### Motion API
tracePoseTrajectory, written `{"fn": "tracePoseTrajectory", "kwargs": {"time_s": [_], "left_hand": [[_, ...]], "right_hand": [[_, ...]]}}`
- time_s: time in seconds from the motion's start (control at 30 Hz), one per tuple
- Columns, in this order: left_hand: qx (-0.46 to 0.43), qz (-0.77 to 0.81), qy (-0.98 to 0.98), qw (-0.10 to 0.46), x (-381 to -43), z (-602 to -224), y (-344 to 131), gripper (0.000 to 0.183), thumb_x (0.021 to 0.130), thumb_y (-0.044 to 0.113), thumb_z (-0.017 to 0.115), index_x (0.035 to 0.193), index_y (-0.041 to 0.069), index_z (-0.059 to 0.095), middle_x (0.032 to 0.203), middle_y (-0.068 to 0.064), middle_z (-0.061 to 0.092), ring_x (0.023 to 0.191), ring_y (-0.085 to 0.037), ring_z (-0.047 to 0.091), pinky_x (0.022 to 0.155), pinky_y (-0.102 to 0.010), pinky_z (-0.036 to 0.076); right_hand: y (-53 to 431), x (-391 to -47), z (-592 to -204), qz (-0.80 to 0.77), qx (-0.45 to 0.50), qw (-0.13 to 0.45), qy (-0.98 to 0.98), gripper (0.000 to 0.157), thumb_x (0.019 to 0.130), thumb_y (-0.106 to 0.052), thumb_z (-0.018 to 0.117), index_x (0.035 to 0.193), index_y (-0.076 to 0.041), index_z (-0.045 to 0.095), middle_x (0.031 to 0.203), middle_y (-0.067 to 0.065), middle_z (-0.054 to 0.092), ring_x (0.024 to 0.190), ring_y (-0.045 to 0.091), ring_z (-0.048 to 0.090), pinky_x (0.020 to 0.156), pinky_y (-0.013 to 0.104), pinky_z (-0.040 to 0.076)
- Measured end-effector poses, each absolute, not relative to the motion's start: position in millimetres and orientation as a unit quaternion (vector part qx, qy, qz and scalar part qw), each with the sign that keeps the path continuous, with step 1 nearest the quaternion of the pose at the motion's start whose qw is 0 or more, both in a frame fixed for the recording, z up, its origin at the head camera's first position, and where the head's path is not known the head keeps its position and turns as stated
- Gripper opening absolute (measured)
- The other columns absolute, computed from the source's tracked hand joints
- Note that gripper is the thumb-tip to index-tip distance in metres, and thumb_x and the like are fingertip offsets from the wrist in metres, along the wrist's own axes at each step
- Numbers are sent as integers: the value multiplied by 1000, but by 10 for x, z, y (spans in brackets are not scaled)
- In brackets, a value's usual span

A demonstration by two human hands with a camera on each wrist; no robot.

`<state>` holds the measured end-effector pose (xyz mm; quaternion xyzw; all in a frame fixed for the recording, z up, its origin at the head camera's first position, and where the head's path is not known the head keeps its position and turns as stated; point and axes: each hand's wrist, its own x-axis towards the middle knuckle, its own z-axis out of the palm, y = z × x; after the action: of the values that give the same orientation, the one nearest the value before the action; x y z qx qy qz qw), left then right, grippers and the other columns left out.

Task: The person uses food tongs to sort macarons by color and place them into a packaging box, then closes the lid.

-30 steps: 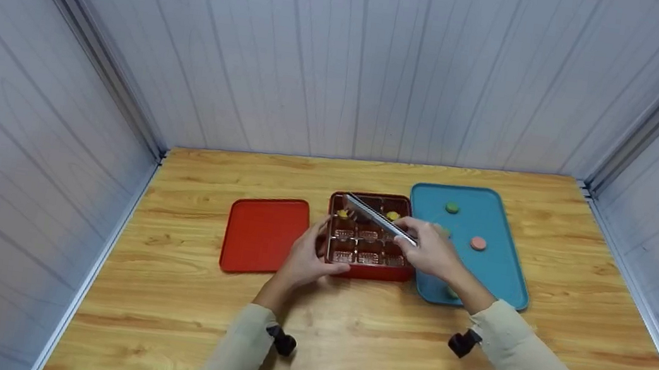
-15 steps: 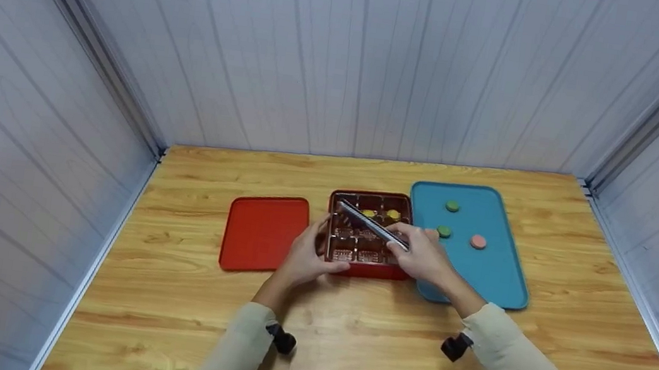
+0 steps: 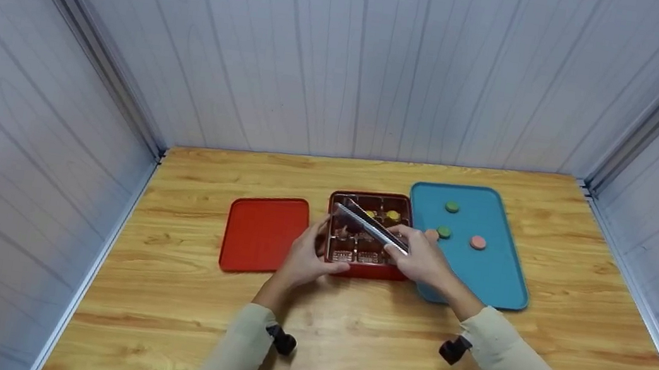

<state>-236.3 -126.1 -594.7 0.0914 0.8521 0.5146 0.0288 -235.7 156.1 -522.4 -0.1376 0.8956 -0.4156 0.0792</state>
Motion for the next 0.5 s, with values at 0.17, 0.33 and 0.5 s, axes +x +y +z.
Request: {"fn": "tracePoseTrajectory", "kwargs": {"time_s": [0.17, 0.33, 0.5], "left_hand": [[97, 519, 849, 25, -2366, -5955, -1262, 124, 79, 40, 105, 178, 17, 33, 174, -22, 51, 159, -46, 52, 130, -63, 50], [104, 520, 848, 16, -2384, -5989, -1264, 122, 79, 38, 105, 176, 14, 36, 169, -23, 56, 156, -43, 56, 130, -61, 50], [98, 524, 846, 23, -2393, -5990, -1259, 124, 78, 38, 106, 177, 16, 35, 171, -23, 53, 157, -45, 54, 131, -64, 47]], "right_hand": [[1591, -2344, -5232, -420, -146, 69, 893, 40, 109, -14, 70, 146, -1, 69, 91, 11, 77, 64, 12, 55, 56, 26, 42], [1658, -2323, -5242, -404, -142, 38, 903, 43, 107, -15, 72, 148, 0, 70, 101, 18, 75, 85, 23, 57, 68, 30, 44], [1760, -2293, -5199, -409, -144, 31, 901, 49, 109, -18, 72, 154, 0, 65, 98, 18, 73, 67, 15, 55, 57, 25, 41]]}}
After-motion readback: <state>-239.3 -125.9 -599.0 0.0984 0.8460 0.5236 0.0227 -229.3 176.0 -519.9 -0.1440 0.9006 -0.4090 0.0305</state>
